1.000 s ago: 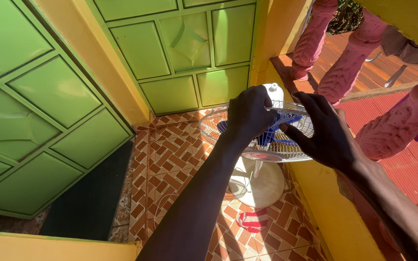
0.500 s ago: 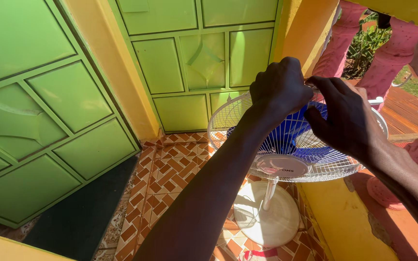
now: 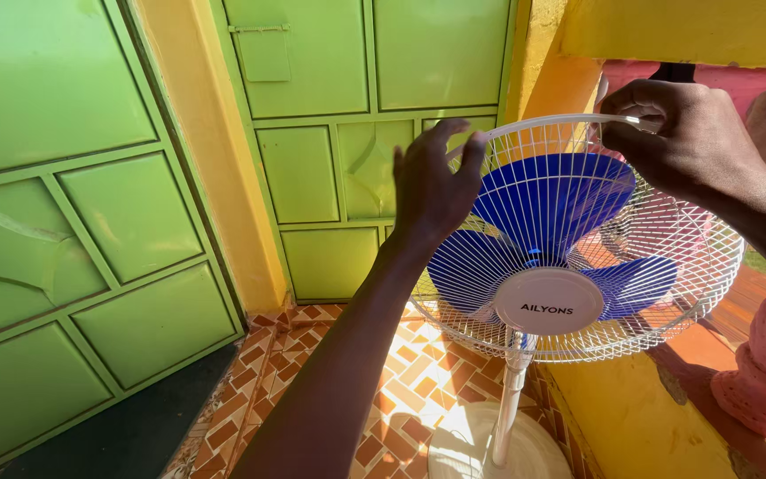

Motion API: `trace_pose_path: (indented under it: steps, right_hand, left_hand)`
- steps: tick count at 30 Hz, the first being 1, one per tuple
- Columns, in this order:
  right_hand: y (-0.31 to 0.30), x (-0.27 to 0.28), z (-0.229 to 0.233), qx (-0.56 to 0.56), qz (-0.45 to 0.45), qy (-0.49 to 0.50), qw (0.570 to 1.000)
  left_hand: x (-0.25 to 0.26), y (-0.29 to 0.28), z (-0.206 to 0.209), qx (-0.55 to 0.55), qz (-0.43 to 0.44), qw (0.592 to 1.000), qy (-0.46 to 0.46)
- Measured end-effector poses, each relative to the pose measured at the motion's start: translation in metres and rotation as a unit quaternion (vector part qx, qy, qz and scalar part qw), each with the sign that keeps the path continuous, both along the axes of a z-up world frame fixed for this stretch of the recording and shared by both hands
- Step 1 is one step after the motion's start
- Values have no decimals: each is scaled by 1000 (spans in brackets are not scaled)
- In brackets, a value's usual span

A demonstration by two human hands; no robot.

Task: The person disassembles a standing electric fan on a tiled balcony. They remove the front grille, unscrew the central nut to detach the blue blades, remove the rear grille, and use a screwdriver on the motor housing.

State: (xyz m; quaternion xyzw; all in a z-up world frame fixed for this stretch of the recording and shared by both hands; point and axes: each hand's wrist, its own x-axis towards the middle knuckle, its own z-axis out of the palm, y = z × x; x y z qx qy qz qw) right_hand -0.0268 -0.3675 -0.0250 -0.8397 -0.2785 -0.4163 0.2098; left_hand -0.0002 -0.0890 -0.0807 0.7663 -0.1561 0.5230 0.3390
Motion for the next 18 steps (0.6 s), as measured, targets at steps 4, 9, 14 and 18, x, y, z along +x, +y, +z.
trace_pose_path:
  steps: [4, 9, 14, 18]
  right_hand:
    - [2, -1, -8, 19, -15, -8, 1000]
    - [8, -8, -24, 40, 10, 11, 999]
    - [13, -6, -8, 47, -13, 42, 998]
    - [5, 6, -9, 65, -43, 80, 994]
  left_hand:
    - [11, 48, -80, -139, -8, 987, 84]
    - [58, 75, -168, -363, -289, 849, 252]
    - [89, 89, -218, -391, -245, 842, 280]
    - [108, 91, -254, -422, -329, 796, 283]
